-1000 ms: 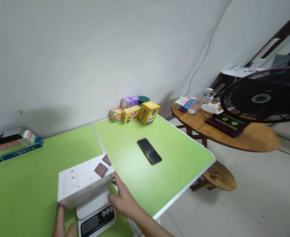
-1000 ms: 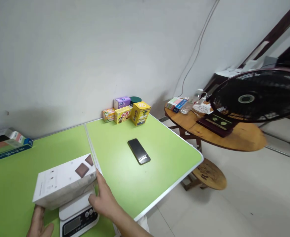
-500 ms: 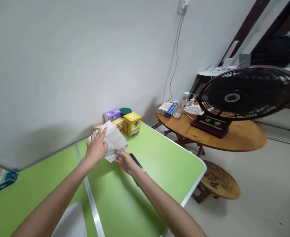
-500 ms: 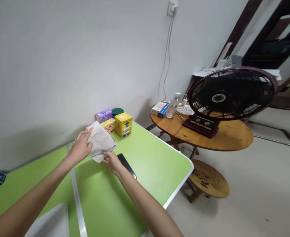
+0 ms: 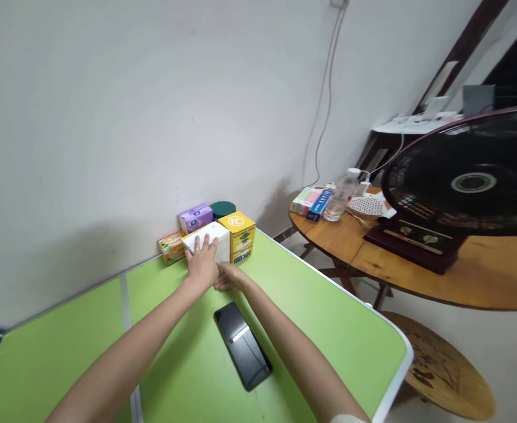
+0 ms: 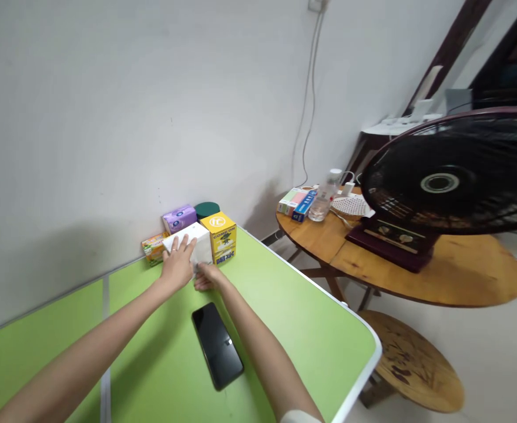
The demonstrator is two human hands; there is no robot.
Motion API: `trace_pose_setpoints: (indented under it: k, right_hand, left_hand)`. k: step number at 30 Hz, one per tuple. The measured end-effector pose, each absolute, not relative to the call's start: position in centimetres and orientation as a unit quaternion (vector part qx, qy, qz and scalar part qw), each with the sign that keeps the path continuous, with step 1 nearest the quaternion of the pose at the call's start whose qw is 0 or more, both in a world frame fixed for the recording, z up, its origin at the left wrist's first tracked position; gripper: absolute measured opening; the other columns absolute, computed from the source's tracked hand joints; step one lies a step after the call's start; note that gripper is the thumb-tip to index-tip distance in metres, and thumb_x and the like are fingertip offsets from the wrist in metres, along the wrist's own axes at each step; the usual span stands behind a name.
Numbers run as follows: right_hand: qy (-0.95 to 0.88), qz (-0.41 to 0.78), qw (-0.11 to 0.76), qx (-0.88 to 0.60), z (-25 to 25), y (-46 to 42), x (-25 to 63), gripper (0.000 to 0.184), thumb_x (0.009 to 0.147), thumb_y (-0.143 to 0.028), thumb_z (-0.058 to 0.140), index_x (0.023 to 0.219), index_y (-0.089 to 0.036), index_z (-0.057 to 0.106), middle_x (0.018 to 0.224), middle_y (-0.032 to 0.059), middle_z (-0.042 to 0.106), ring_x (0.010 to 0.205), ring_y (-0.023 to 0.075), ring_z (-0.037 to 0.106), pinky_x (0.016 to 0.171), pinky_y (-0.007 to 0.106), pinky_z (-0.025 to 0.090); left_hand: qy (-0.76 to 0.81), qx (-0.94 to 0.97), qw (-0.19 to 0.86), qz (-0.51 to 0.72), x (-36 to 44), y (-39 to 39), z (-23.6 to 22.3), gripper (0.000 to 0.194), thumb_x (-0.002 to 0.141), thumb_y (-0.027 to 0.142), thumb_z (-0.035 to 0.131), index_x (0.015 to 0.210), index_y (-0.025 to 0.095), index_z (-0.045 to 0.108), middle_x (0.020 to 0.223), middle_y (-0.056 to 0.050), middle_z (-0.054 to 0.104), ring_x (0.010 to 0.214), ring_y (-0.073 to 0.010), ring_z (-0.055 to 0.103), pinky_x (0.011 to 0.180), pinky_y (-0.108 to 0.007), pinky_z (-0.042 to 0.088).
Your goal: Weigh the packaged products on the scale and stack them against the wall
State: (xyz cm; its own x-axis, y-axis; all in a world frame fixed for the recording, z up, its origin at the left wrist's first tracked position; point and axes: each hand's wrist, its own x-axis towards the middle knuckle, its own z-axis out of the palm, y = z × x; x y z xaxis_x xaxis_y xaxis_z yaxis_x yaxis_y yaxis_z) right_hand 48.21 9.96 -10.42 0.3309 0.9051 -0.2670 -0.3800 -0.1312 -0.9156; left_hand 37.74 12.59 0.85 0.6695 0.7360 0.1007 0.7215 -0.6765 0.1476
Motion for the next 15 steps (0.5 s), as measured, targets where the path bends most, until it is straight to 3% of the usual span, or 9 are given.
trace_pose_setpoints:
  k: [7,13,15]
  right_hand:
    - [-0.204,0.588,0.539,-0.568,-10.0,11.1,47.5,0.031,0.090,-0.032,0.053,0.117,-0.016,0.053,0.118,0.0072,0.057,0.099,0.0207,0.060,0.082,0.041,0.051]
    - [-0.195,0.581,0.553,-0.564,-8.6,8.3,45.1,0.016,0.085,-0.026,0.053,0.091,-0.013,0.059,0.078,0.0068,0.067,0.070,0.0155,0.066,0.071,0.030,0.051]
    - [-0.216,0.601,0.548,-0.541,-7.7,6.0,43.1,0.017,0.079,-0.029,0.059,0.089,-0.014,0.059,0.079,0.0074,0.070,0.069,0.0157,0.067,0.072,0.030,0.051]
  left_hand:
    - [0.341,0.930,0.057,0.123,37.2,14.6,0.0,0.067,0.072,0.007,0.043,0.138,0.016,0.036,0.151,-0.009,0.027,0.139,-0.0307,0.015,0.106,-0.062,0.015]
    - [0.301,0.932,0.111,0.167,32.7,13.6,0.2,0.066,0.072,0.004,0.040,0.137,0.018,0.037,0.150,-0.006,0.030,0.141,-0.0237,0.013,0.112,-0.055,0.009]
    - [0.313,0.921,0.152,0.174,28.8,11.8,-0.3,0.063,0.075,0.006,0.039,0.136,0.019,0.039,0.150,-0.006,0.029,0.141,-0.0228,0.012,0.112,-0.054,0.008]
